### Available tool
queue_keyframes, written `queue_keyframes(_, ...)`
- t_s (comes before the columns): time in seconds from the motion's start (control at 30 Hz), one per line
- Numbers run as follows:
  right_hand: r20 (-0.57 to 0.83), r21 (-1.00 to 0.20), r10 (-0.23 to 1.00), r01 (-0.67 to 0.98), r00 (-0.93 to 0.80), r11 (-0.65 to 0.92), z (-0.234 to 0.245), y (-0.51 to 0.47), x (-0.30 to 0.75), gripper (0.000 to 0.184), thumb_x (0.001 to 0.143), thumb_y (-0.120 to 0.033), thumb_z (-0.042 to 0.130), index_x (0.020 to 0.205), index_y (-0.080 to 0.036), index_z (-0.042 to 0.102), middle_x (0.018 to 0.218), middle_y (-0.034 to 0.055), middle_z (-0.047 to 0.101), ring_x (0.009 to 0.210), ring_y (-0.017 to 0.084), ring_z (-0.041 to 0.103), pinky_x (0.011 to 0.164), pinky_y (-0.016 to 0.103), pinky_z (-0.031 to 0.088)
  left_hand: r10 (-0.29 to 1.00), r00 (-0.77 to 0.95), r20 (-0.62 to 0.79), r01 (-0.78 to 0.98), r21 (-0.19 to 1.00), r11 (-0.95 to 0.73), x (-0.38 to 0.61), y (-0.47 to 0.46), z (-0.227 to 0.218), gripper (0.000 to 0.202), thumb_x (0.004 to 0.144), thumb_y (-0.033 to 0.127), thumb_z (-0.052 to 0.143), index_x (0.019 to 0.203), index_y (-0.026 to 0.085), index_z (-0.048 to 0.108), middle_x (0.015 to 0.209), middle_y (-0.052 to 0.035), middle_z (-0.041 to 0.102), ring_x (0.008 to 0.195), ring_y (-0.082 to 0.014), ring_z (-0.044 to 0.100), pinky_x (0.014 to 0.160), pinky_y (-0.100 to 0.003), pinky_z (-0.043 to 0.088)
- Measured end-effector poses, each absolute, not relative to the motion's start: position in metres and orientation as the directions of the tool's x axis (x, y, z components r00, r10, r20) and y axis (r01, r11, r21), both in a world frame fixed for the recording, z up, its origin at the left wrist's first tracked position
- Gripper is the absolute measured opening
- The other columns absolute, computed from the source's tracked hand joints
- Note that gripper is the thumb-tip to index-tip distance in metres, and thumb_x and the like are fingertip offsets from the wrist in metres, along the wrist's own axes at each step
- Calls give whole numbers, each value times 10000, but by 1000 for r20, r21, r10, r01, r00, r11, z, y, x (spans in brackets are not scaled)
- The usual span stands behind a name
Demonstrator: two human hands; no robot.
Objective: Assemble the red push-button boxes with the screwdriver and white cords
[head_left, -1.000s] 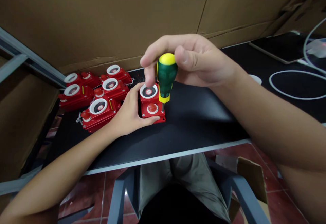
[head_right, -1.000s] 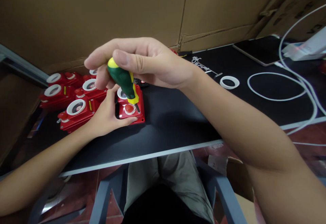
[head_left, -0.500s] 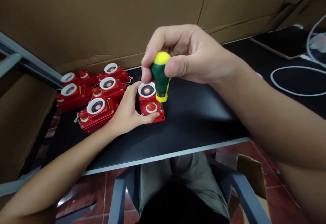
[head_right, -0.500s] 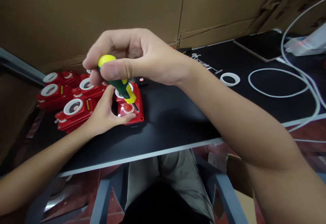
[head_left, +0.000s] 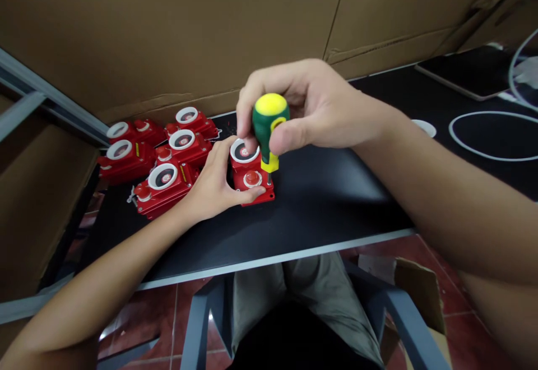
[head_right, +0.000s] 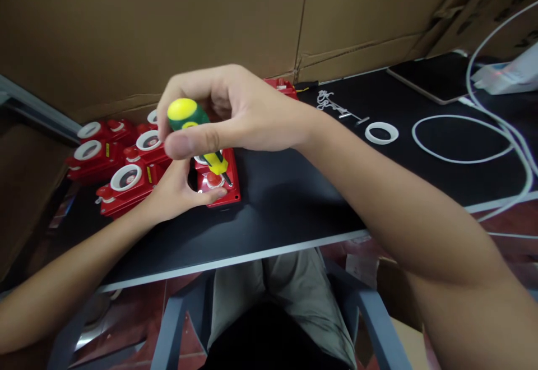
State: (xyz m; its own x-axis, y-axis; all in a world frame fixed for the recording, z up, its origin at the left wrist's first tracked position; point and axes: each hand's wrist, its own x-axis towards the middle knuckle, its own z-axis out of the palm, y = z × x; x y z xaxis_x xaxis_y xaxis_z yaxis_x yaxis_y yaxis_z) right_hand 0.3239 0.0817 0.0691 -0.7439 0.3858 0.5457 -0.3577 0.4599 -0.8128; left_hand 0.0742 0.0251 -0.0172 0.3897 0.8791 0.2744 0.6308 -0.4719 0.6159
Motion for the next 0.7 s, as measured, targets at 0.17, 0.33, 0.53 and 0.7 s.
queue_keyframes(0.17,407,-855,187,-301,-894,422,67,103,336,380,998,-349,871,1287,-137,744,1175,69,823,1130,168,792,972,258,646,864,398,308,601,624,-499,72,27,-25,1006,822,534,958,1640,225,459,1552,-188,594,1474,-434,593,1290,-649,487)
queue_keyframes(0.33,389,-865,199,-283,-899,415,65,107,338,321,1017,-287,856,1279,-133,751,1171,67,836,1160,165,795,1033,275,644,828,412,381,598,573,-561,70,27,-32,976,860,575,925,1636,217,453,1614,-209,547,1572,-455,506,1346,-668,417)
queue_keyframes(0.53,354,-909,365,-224,-861,353,67,99,334,293,856,-165,952,1080,-154,764,1081,-30,849,1087,137,802,970,222,638,826,425,370,637,526,-563,66,24,-34,1056,914,627,883,1712,214,328,1721,-238,456,1614,-447,480,1362,-662,403)
queue_keyframes(0.7,344,-922,448,-206,-825,329,68,97,328,456,673,-213,1064,996,-194,742,968,-67,837,953,127,798,855,181,647,841,388,377,666,516,-538,67,21,-31,985,885,667,906,1619,221,424,1638,-213,527,1537,-430,559,1304,-631,485)
